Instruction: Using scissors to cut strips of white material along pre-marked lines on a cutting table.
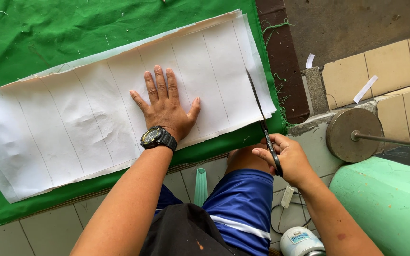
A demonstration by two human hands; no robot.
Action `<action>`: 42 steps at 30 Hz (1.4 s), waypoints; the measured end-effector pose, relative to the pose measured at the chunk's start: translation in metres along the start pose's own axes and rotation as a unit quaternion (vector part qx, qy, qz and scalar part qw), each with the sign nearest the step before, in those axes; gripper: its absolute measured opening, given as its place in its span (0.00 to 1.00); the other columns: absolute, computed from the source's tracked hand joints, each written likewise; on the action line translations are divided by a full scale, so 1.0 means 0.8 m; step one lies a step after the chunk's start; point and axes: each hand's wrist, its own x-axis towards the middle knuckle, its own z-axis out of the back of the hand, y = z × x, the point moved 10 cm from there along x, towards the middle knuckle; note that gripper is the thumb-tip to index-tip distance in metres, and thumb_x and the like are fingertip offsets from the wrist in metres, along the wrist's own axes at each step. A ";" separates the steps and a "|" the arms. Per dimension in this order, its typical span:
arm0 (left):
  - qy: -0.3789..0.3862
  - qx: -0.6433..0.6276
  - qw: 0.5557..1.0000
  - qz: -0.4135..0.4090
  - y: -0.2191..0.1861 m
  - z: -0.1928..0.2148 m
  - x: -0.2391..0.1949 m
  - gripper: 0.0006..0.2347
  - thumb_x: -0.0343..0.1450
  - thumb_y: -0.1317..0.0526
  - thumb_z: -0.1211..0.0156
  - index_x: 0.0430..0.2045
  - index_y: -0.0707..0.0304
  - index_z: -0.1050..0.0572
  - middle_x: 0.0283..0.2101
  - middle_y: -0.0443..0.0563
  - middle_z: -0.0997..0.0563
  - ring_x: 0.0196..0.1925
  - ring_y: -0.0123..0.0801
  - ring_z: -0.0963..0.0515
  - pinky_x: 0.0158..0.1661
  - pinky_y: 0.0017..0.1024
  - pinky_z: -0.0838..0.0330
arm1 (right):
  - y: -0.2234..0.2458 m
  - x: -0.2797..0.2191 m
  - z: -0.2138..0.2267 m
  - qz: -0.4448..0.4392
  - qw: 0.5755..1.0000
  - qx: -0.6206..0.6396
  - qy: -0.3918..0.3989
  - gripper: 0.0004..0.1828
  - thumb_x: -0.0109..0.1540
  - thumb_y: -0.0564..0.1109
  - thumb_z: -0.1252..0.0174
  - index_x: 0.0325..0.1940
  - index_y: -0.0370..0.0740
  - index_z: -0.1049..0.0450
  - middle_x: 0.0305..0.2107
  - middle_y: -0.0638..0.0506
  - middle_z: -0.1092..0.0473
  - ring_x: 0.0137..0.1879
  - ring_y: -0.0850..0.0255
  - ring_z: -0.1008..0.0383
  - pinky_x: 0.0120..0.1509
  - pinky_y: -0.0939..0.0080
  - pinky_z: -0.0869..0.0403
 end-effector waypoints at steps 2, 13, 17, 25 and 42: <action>0.003 -0.002 1.000 0.003 0.000 0.001 -0.001 0.40 0.73 0.36 0.60 0.75 0.62 0.58 0.78 0.64 0.62 0.79 0.57 0.69 0.65 0.75 0.78 | -0.005 0.000 -0.001 -0.003 1.000 0.006 -0.001 0.19 0.56 0.39 0.28 0.47 0.27 0.25 0.09 0.41 0.33 0.12 0.60 0.31 0.14 0.67 0.33; 0.003 -0.001 1.000 0.001 0.000 0.002 0.000 0.39 0.74 0.37 0.60 0.75 0.62 0.58 0.78 0.65 0.62 0.79 0.58 0.69 0.65 0.76 0.78 | 0.034 0.029 -0.004 0.004 1.000 0.021 -0.010 0.19 0.58 0.41 0.29 0.48 0.28 0.25 0.10 0.44 0.35 0.14 0.62 0.32 0.15 0.66 0.32; 0.003 -0.006 1.000 0.001 0.000 0.001 0.000 0.39 0.73 0.36 0.59 0.75 0.62 0.58 0.78 0.65 0.62 0.79 0.57 0.69 0.65 0.76 0.77 | 0.027 0.032 -0.004 -0.002 1.000 0.019 -0.006 0.19 0.57 0.40 0.29 0.48 0.29 0.25 0.11 0.45 0.35 0.14 0.62 0.32 0.16 0.66 0.32; 0.003 -0.005 1.000 0.001 0.001 -0.001 0.000 0.39 0.73 0.36 0.60 0.75 0.62 0.58 0.78 0.64 0.62 0.79 0.57 0.69 0.66 0.75 0.78 | 0.040 0.036 -0.011 0.006 1.000 0.029 -0.011 0.21 0.58 0.42 0.28 0.49 0.29 0.26 0.11 0.45 0.34 0.14 0.63 0.32 0.15 0.66 0.32; 0.000 -0.006 1.000 0.002 0.001 0.000 0.000 0.39 0.73 0.37 0.59 0.75 0.61 0.58 0.78 0.64 0.63 0.80 0.56 0.70 0.66 0.75 0.78 | 0.089 0.061 -0.020 0.012 1.000 0.010 -0.020 0.21 0.58 0.44 0.27 0.47 0.28 0.25 0.10 0.48 0.35 0.13 0.63 0.34 0.14 0.67 0.32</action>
